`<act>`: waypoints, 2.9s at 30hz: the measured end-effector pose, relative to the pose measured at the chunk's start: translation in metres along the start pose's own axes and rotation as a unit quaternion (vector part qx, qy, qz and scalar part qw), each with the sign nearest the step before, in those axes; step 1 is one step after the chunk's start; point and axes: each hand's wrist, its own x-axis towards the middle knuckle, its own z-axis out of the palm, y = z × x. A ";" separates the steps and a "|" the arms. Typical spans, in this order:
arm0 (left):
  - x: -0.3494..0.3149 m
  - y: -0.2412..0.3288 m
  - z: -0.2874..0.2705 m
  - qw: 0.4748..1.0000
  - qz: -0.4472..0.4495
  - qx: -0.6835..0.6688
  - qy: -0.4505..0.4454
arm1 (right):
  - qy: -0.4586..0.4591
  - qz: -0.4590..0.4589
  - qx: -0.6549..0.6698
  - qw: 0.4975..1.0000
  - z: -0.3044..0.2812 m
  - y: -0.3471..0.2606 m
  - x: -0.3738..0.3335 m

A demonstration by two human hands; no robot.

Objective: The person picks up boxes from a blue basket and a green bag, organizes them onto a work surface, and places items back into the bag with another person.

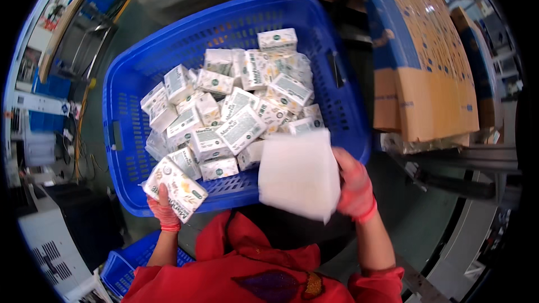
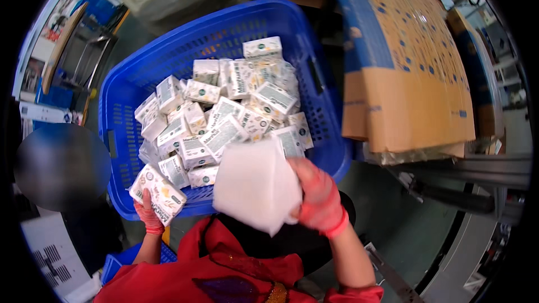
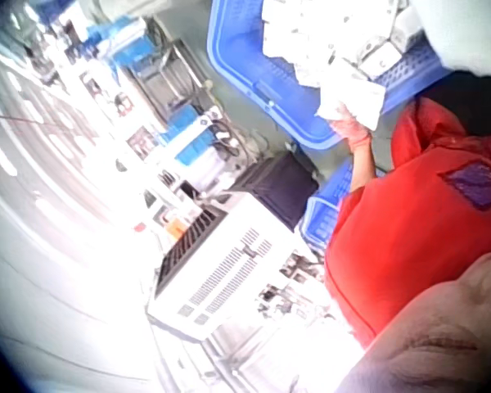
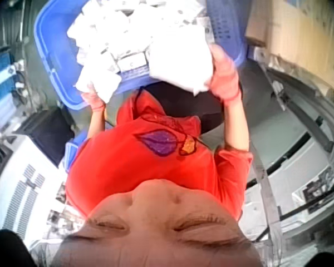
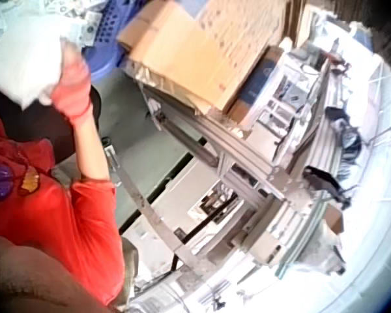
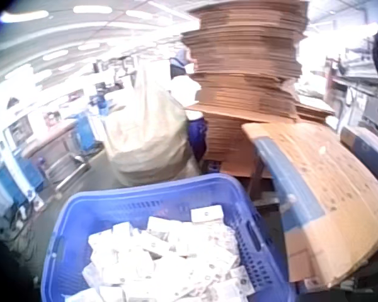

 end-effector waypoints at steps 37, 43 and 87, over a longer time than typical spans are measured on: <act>0.030 0.015 0.012 0.796 -0.200 0.571 -0.037 | 0.155 0.508 0.475 0.701 0.072 -0.115 -0.066; 0.049 -0.019 -0.013 0.932 -0.273 0.230 0.062 | 0.184 0.533 0.416 0.713 0.082 -0.153 -0.068; 0.627 0.493 -0.104 0.779 -0.132 0.235 -0.566 | -0.282 0.545 -0.096 0.784 0.350 -0.245 0.246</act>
